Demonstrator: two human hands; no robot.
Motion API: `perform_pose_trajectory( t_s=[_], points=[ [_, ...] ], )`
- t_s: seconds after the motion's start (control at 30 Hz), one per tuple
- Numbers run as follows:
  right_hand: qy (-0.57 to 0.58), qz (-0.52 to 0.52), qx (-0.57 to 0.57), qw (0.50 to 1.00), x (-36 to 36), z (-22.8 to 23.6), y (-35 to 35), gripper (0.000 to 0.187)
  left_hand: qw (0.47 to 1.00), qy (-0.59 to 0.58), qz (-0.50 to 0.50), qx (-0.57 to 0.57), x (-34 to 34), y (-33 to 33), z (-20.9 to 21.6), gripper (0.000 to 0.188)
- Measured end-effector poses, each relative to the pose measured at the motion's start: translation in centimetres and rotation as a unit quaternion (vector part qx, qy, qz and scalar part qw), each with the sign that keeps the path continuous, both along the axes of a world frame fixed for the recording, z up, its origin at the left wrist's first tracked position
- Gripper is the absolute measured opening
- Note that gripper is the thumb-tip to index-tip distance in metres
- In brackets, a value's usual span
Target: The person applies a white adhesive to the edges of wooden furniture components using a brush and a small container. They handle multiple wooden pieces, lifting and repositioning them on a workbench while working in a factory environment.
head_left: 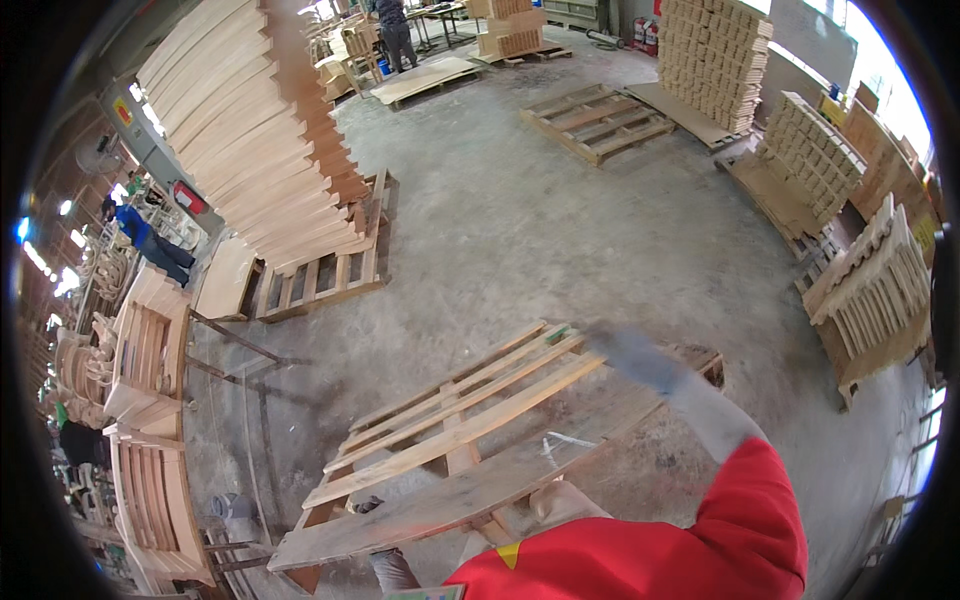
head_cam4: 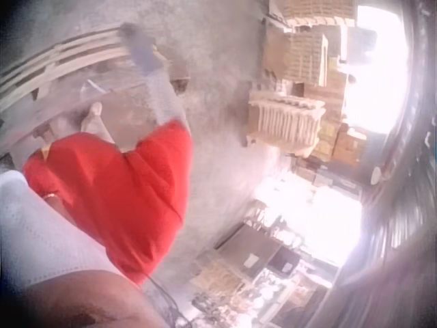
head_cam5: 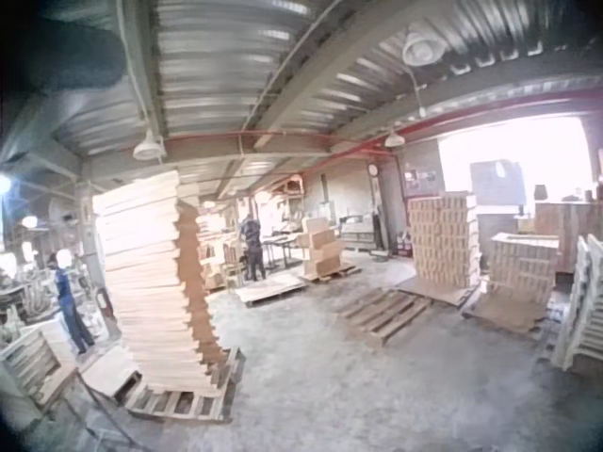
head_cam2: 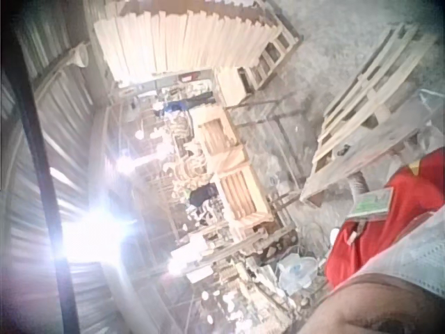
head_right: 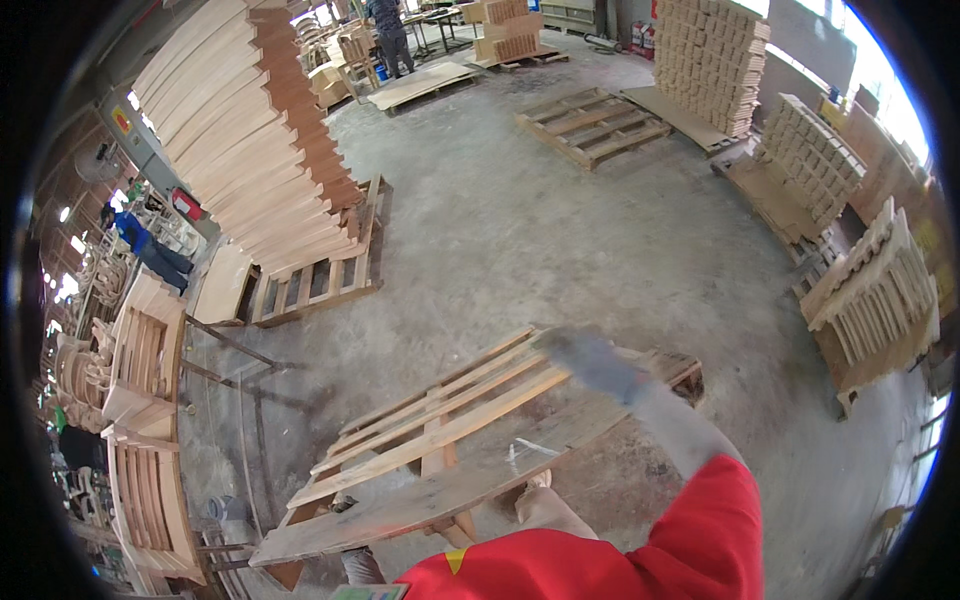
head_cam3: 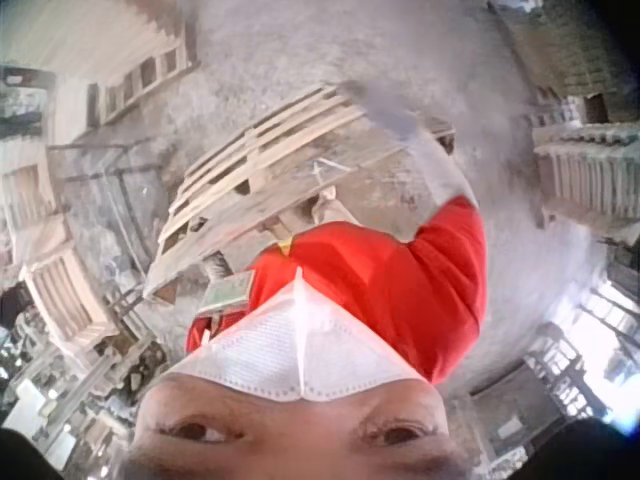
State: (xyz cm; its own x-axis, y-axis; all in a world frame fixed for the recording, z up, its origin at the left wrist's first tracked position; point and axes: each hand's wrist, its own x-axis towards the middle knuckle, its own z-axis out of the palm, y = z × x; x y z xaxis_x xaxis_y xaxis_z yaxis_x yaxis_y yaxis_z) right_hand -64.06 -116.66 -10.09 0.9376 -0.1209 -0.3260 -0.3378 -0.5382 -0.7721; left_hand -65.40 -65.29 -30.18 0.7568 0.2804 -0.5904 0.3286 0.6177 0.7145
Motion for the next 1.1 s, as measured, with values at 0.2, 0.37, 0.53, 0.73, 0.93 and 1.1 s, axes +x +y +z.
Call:
perform_pose_trajectory(
  t_s=[0.2, 0.37, 0.53, 0.73, 0.93, 1.1],
  points=[
    [-0.378, -0.481, 0.363, 0.703, -7.1, -5.7, -10.4, 0.039, 1.0, 0.008, 0.012, 0.002, 1.7, -9.0, 3.2, 0.042],
    [-0.286, -0.22, 0.767, 0.531, 2.3, -21.7, -15.5, 0.049, 0.999, 0.011, -0.033, -0.006, 6.2, -17.9, 4.7, 0.042],
    [-0.077, -0.395, 0.818, 0.412, 14.2, -17.9, -12.0, 0.052, 0.999, 0.019, -0.031, 0.004, 10.9, -25.0, 4.3, 0.042],
    [-0.066, -0.389, 0.796, 0.459, 24.3, -18.2, -13.8, 0.057, 0.995, 0.04, -0.092, -0.005, 21.0, -38.3, 3.8, 0.041],
    [0.027, -0.444, 0.76, 0.473, 32.3, -16.4, -22.8, 0.059, 0.988, 0.083, -0.133, -0.016, 27.1, -50.4, 1.6, 0.041],
    [0.065, -0.474, 0.697, 0.534, 38.3, -12.3, -32.4, 0.059, 0.984, 0.1, -0.146, -0.031, 31.7, -62.7, 0.0, 0.041]
  ],
)
